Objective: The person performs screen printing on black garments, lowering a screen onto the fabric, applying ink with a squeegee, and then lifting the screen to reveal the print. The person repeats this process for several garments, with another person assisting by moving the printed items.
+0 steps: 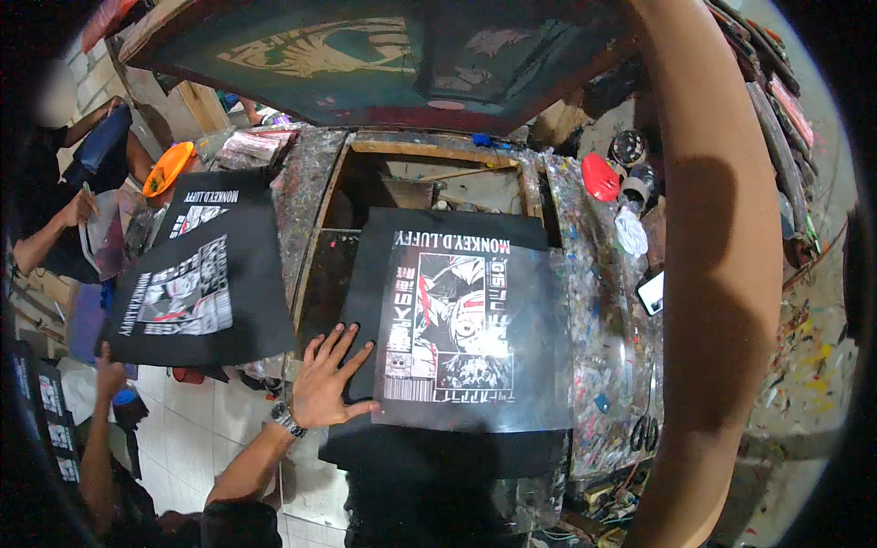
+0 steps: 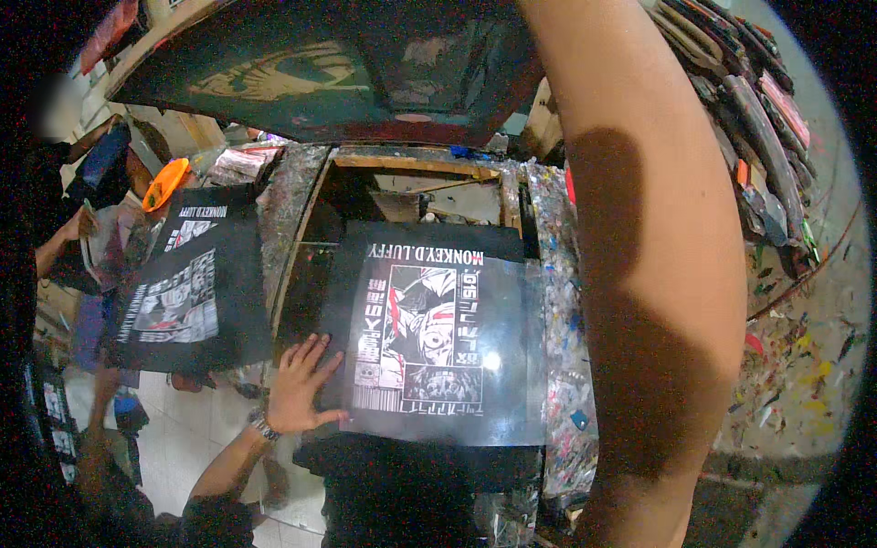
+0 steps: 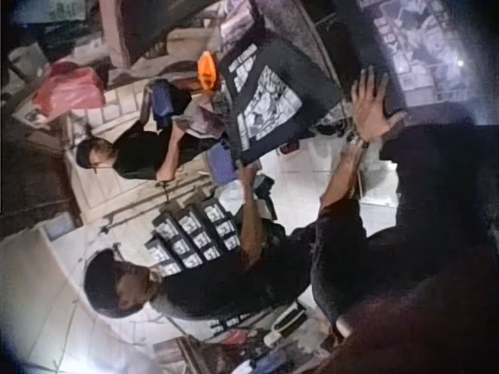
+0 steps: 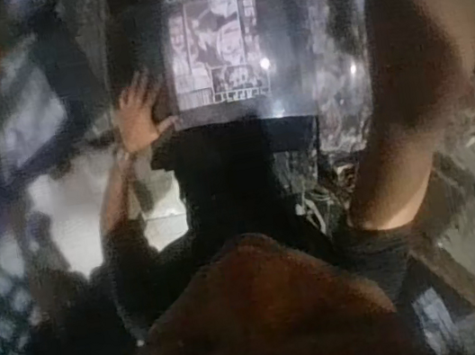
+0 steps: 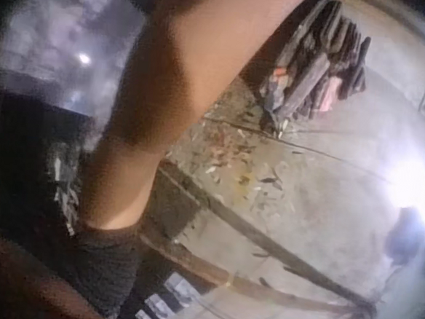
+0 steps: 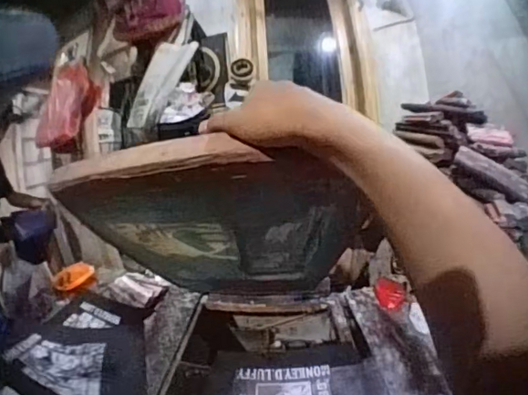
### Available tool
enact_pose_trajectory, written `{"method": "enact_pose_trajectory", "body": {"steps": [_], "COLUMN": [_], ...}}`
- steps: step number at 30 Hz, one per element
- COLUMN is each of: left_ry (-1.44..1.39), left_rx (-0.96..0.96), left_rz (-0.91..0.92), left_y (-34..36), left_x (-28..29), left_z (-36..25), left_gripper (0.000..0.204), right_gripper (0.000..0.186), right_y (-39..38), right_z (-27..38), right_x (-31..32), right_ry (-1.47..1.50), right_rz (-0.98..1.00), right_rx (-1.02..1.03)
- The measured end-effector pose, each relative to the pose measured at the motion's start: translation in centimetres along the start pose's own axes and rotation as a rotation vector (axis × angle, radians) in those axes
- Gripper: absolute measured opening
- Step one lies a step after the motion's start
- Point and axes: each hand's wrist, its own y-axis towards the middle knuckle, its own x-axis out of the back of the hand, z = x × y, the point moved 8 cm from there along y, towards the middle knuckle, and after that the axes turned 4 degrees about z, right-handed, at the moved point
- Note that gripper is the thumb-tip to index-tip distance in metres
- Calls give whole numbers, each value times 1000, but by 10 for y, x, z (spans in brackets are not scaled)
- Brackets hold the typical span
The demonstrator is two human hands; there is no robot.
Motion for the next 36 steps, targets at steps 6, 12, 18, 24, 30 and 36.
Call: {"method": "enact_pose_trajectory", "body": {"steps": [6, 12, 18, 24, 30, 36], "left_ry": [5, 20, 39, -610, -88, 232], "left_rx": [-3, 12, -28, 88, 73, 251], "left_rz": [32, 39, 14, -160, -804, -336], "left_y": [1, 0, -1, 33, 57, -19], "left_x": [-6, -3, 0, -35, 188, 189], "left_z": [2, 1, -7, -119, -118, -12], "left_gripper": [104, 101, 95, 74, 75, 56], "right_gripper": [73, 63, 55, 67, 67, 44], "right_y": [-9, -5, -5, -41, -117, -283], "right_z": [-6, 1, 0, 13, 48, 160], "right_x": [6, 3, 1, 18, 11, -46], "right_ry": [107, 31, -40, 138, 103, 121], "right_rz": [-29, -15, 9, -50, 30, 48], "right_rx": [-113, 12, -20, -187, -258, -16]}}
